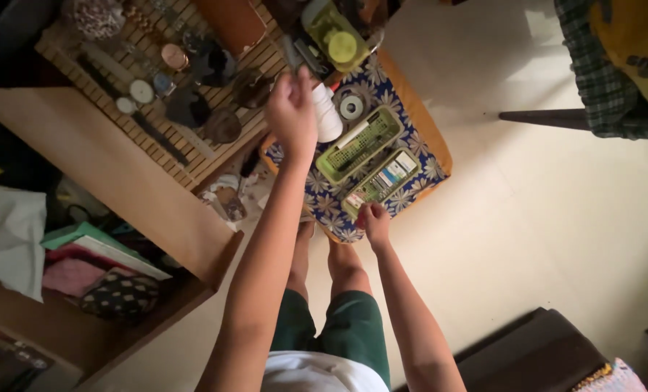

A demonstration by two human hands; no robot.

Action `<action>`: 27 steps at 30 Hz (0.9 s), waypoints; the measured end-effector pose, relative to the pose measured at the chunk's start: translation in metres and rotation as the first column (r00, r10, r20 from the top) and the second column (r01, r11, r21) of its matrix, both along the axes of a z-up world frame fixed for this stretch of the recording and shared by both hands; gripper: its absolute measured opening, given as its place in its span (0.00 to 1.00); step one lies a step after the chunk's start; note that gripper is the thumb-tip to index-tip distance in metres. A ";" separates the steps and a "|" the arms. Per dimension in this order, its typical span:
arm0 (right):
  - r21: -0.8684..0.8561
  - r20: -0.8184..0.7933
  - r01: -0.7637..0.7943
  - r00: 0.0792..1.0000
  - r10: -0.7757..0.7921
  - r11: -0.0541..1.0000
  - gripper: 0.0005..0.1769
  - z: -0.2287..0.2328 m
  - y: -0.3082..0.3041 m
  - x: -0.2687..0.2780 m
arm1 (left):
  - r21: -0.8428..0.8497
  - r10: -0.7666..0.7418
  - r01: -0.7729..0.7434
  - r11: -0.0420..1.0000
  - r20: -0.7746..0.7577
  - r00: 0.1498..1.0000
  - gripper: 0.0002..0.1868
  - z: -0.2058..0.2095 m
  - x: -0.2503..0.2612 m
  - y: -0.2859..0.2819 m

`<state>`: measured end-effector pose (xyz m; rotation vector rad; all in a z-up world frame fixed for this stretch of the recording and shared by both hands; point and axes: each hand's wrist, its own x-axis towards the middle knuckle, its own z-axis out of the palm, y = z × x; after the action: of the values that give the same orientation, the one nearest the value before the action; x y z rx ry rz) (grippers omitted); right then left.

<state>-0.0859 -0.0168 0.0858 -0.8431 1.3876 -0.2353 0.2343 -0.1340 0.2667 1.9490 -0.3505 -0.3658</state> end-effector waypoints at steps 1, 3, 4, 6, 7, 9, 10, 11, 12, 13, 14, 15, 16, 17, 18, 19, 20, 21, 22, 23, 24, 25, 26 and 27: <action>0.002 -0.006 0.002 1.000 -0.002 1.000 0.15 0.003 -0.001 0.002 | 0.002 -0.002 0.002 1.000 -0.006 1.000 0.15 -0.002 0.002 -0.005; 0.064 0.066 0.056 0.996 -0.061 0.996 0.12 0.006 -0.001 0.003 | 0.057 -0.037 0.028 0.998 0.167 0.985 0.22 -0.008 0.002 -0.014; 0.068 0.059 0.060 0.996 -0.064 0.996 0.12 0.005 -0.002 0.001 | 0.062 -0.041 0.032 0.998 0.160 0.986 0.22 -0.016 0.003 -0.017; 0.033 0.017 0.044 0.999 -0.044 0.998 0.11 0.001 -0.003 -0.001 | 0.134 -0.029 0.002 0.991 0.203 0.979 0.26 -0.033 0.007 -0.022; 0.040 0.011 0.052 0.999 -0.052 0.998 0.11 -0.003 0.000 -0.005 | 0.141 -0.038 0.010 0.990 0.197 0.980 0.26 -0.039 0.007 -0.021; -0.015 0.079 0.062 0.995 -0.061 0.998 0.12 -0.013 0.003 -0.016 | 0.258 -0.165 0.094 0.961 0.266 0.950 0.31 -0.052 0.005 -0.020; -0.010 0.072 0.072 0.995 -0.071 0.997 0.12 -0.012 0.003 -0.020 | 0.262 -0.176 0.106 0.959 0.258 0.950 0.31 -0.043 0.004 -0.019; 0.040 0.035 0.087 0.995 -0.088 0.995 0.11 -0.011 0.002 -0.022 | 0.292 -0.204 0.109 0.950 0.319 0.925 0.28 -0.034 0.002 -0.019; 0.091 -0.002 0.103 0.995 -0.103 0.991 0.10 -0.010 0.001 -0.026 | 0.321 -0.233 0.109 0.941 0.378 0.896 0.26 -0.026 0.000 -0.020; 0.093 -0.008 0.119 0.993 -0.119 0.988 0.10 -0.014 0.003 -0.031 | 0.323 -0.248 0.126 0.938 0.372 0.894 0.26 -0.020 -0.007 -0.012; 0.031 -0.146 0.015 0.989 -0.011 0.999 0.11 -0.019 0.005 -0.037 | 0.376 -0.358 0.212 0.902 0.377 0.854 0.22 -0.014 -0.015 -0.003; -0.012 -0.289 -0.098 0.953 0.090 0.995 0.12 -0.023 0.006 -0.044 | 0.427 -0.462 0.293 0.856 0.375 0.804 0.19 -0.010 -0.023 0.004; -0.009 -0.296 -0.083 0.952 0.076 0.997 0.12 -0.015 0.003 -0.041 | 0.427 -0.475 0.309 0.850 0.367 0.800 0.19 -0.023 -0.039 0.014; -0.036 -0.386 -0.181 0.910 0.153 0.983 0.09 -0.007 0.000 -0.040 | 0.359 -0.562 0.445 0.820 0.360 0.745 0.14 -0.037 -0.056 0.026; -0.053 -0.474 -0.280 0.852 0.223 0.959 0.10 0.000 -0.003 -0.039 | 0.285 -0.640 0.572 0.769 0.361 0.679 0.09 -0.053 -0.073 0.039; -0.038 -0.481 -0.269 0.849 0.219 0.962 0.10 0.000 -0.004 -0.041 | 0.288 -0.652 0.585 0.758 0.345 0.675 0.09 -0.065 -0.093 0.048; -0.103 -0.531 -0.382 0.802 0.274 0.919 0.13 -0.002 -0.005 -0.042 | 0.340 -0.720 0.636 0.693 0.284 0.633 0.08 -0.077 -0.113 0.058; -0.164 -0.580 -0.493 0.749 0.321 0.854 0.18 -0.005 -0.008 -0.041 | 0.386 -0.779 0.681 0.623 0.224 0.586 0.07 -0.090 -0.130 0.067; -0.154 -0.583 -0.486 0.748 0.318 0.860 0.18 -0.007 -0.008 -0.040 | 0.385 -0.786 0.689 0.613 0.214 0.580 0.07 -0.112 -0.144 0.077; -0.148 -0.574 -0.505 0.744 0.342 0.850 0.21 -0.008 -0.010 -0.039 | 0.521 -0.870 0.705 0.481 0.185 0.457 0.05 -0.134 -0.158 0.086; -0.142 -0.564 -0.523 0.740 0.366 0.840 0.24 -0.010 -0.011 -0.037 | 0.642 -0.935 0.689 0.336 0.136 0.329 0.08 -0.157 -0.172 0.097; -0.132 -0.566 -0.518 0.740 0.365 0.845 0.24 -0.020 -0.011 -0.038 | 0.640 -0.938 0.696 0.326 0.127 0.322 0.08 -0.179 -0.181 0.106; -0.102 -0.594 -0.550 0.702 0.392 0.829 0.25 -0.029 -0.009 -0.038 | 0.680 -0.959 0.696 0.229 0.036 0.280 0.08 -0.200 -0.190 0.116; -0.068 -0.619 -0.581 0.662 0.423 0.811 0.26 -0.038 -0.006 -0.039 | 0.711 -0.969 0.692 0.127 -0.059 0.239 0.08 -0.221 -0.200 0.128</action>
<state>-0.1246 -0.0232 0.0478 -1.5942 1.6287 0.3221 0.0346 -0.0055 0.0458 2.2209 -2.0235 -0.9081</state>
